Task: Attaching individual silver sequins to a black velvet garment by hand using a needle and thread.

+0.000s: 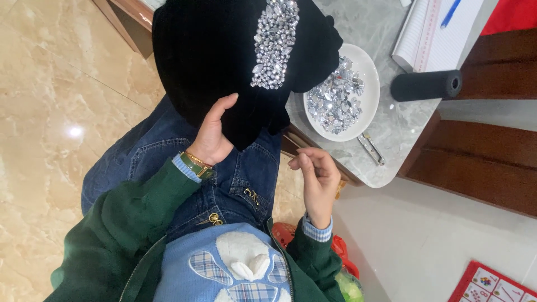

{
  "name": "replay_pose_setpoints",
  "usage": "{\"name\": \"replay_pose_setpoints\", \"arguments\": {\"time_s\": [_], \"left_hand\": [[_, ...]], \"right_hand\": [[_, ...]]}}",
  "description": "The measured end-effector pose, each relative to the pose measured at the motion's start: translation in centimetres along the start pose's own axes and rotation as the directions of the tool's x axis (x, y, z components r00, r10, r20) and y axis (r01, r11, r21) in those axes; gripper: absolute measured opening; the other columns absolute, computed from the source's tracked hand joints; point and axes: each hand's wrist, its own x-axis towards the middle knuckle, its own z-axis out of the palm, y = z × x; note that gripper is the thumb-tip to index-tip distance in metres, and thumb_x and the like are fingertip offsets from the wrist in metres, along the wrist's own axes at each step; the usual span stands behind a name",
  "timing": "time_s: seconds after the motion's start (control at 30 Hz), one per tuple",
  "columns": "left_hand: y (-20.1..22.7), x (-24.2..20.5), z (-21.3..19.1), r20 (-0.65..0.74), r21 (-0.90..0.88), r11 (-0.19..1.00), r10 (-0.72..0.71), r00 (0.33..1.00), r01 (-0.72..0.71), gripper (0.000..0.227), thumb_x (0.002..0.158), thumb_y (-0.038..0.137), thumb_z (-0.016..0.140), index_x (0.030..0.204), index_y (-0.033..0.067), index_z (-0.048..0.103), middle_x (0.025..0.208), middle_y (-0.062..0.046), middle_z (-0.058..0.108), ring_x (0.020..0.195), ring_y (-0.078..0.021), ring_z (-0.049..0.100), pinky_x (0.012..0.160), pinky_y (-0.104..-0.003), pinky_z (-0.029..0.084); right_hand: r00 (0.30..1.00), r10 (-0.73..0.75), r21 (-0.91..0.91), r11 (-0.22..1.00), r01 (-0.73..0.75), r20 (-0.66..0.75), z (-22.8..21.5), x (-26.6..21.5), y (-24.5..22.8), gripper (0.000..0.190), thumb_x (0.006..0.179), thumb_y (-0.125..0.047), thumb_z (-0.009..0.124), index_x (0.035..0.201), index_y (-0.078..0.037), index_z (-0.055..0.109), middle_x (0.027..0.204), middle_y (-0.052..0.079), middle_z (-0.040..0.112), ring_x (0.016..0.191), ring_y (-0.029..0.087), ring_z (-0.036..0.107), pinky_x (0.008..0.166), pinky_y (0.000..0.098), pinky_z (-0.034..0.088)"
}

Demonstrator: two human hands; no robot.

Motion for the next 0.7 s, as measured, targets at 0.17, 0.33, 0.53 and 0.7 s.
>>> {"name": "replay_pose_setpoints", "arguments": {"time_s": [0.17, 0.33, 0.53, 0.7], "left_hand": [[-0.2, 0.6, -0.8, 0.027, -0.009, 1.000, 0.001, 1.000, -0.001, 0.021, 0.085, 0.023, 0.077, 0.096, 0.0052, 0.076, 0.101, -0.015, 0.076, 0.093, -0.0255, 0.073, 0.093, -0.040, 0.058], [-0.4, 0.7, -1.1, 0.069, -0.016, 1.000, 0.017, 0.997, -0.016, 0.024, 0.086, 0.021, 0.077, 0.100, 0.0021, 0.075, 0.103, -0.018, 0.075, 0.095, -0.0282, 0.073, 0.094, -0.043, 0.058], [-0.2, 0.4, -0.6, 0.027, -0.015, 1.000, 0.004, 1.000, -0.004, 0.023, 0.084, 0.019, 0.078, 0.099, 0.0030, 0.075, 0.102, -0.017, 0.075, 0.095, -0.0262, 0.073, 0.092, -0.041, 0.058], [-0.2, 0.9, -0.8, 0.016, 0.011, 1.000, -0.008, 1.000, 0.008, 0.024, 0.084, 0.021, 0.078, 0.100, 0.0024, 0.076, 0.102, -0.017, 0.075, 0.094, -0.0279, 0.073, 0.092, -0.044, 0.059]], "right_hand": [[1.000, 0.010, 0.090, 0.996, -0.010, -0.002, -1.3, -0.7, -0.4, 0.011, 0.100, -0.003, 0.062, 0.104, 0.005, 0.067, 0.066, 0.018, 0.069, 0.059, 0.022, 0.066, 0.068, 0.0331, 0.054], [0.988, -0.027, 0.150, 0.987, 0.050, -0.154, -2.6, -1.3, 0.5, 0.010, 0.101, -0.006, 0.062, 0.105, 0.003, 0.065, 0.060, 0.011, 0.060, 0.052, 0.015, 0.058, 0.053, 0.0260, 0.050], [0.944, -0.095, 0.178, 0.971, 0.158, -0.317, -4.8, -0.9, 0.7, 0.011, 0.105, -0.009, 0.058, 0.110, 0.001, 0.058, 0.056, 0.007, 0.049, 0.046, 0.013, 0.046, 0.053, 0.0220, 0.040], [0.935, -0.110, -0.067, 0.993, 0.093, -0.336, -3.9, 0.5, 0.4, 0.008, 0.104, -0.006, 0.061, 0.111, -0.003, 0.062, 0.076, 0.008, 0.057, 0.067, 0.014, 0.051, 0.067, 0.0274, 0.043]]}}
